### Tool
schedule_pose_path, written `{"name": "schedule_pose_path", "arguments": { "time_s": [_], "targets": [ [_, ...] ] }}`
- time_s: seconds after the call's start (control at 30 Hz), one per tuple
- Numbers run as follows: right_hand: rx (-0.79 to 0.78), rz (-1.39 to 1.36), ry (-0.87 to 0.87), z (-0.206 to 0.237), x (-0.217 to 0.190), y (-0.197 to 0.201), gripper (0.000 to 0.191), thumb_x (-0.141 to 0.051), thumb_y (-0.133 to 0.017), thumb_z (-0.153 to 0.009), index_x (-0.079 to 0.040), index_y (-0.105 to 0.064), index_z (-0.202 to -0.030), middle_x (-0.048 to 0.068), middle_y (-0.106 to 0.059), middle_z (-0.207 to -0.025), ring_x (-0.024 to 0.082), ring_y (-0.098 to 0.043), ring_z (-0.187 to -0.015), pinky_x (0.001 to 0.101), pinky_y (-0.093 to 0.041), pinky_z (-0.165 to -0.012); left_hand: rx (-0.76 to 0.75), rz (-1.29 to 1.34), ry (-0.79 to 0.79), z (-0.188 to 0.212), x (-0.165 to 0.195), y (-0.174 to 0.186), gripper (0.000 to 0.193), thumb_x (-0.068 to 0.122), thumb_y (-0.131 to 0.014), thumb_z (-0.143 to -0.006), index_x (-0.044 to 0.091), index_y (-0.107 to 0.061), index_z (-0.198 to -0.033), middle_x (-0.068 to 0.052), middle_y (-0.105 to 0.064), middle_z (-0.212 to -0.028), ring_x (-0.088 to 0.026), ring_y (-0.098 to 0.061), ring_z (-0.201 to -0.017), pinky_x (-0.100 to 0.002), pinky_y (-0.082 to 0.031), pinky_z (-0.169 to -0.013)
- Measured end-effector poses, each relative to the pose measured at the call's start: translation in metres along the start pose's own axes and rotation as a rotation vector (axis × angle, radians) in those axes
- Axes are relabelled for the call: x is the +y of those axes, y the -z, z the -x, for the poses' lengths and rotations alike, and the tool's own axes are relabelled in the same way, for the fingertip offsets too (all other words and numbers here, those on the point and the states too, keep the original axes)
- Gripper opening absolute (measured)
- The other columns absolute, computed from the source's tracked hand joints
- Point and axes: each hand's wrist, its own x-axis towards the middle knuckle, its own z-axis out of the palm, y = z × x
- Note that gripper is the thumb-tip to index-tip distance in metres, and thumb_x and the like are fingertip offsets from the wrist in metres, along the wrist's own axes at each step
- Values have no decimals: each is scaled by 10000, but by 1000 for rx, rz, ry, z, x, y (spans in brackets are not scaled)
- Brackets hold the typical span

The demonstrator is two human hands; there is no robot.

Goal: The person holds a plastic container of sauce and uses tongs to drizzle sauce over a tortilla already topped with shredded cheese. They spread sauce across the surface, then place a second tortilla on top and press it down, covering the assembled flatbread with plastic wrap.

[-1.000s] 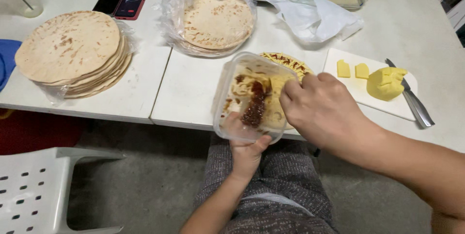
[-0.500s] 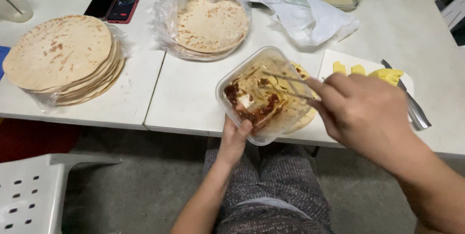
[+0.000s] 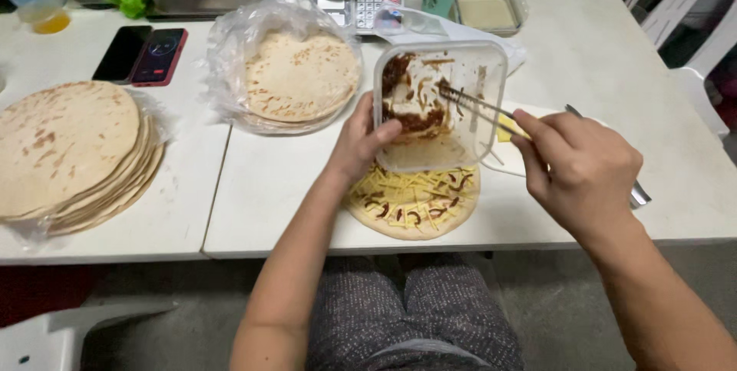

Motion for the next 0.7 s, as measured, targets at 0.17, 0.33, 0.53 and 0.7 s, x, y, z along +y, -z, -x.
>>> {"name": "schedule_pose_path", "arguments": {
  "time_s": [0.17,0.33,0.53,0.7],
  "targets": [
    [58,-38,-96,-11,-2,-33,173,-134,-822,-916,-131,-811,-1089,13,-682,-853,198,-640,-709,333,-481,-634,0,102,-131,-26,-31,4,922,586,-678,-814,0,-445,-1486,-162,-606,-1380,-245,-576,-1272,-370,-448,-1090],
    [102,12,58,-28,-13,-64,203,-151,-812,-910,-136,-807,-1113,-2,-673,-846,200,-607,-699,354,-458,-629,-26,91,-66,-8,-47,16,889,583,-662,-819,-22,-486,-1446,-198,-642,-1340,-267,-597,-1245,-386,-455,-1092],
    [120,177,227,-46,-10,-73,140,-170,-816,-988,-179,-817,-1127,-29,-710,-896,158,-572,-691,325,-407,-610,7,10,74,-12,-35,28,876,595,-634,-800,-15,-523,-1418,-184,-700,-1240,-281,-680,-1143,-381,-507,-1021],
    [51,236,352,-56,6,-74,139,-206,-812,-1009,-186,-820,-1147,-30,-725,-906,129,-566,-683,301,-407,-608,-25,-50,192,-14,-32,25,892,606,-638,-765,20,-495,-1423,-189,-733,-1128,-253,-720,-1064,-373,-550,-926]
  ]
}}
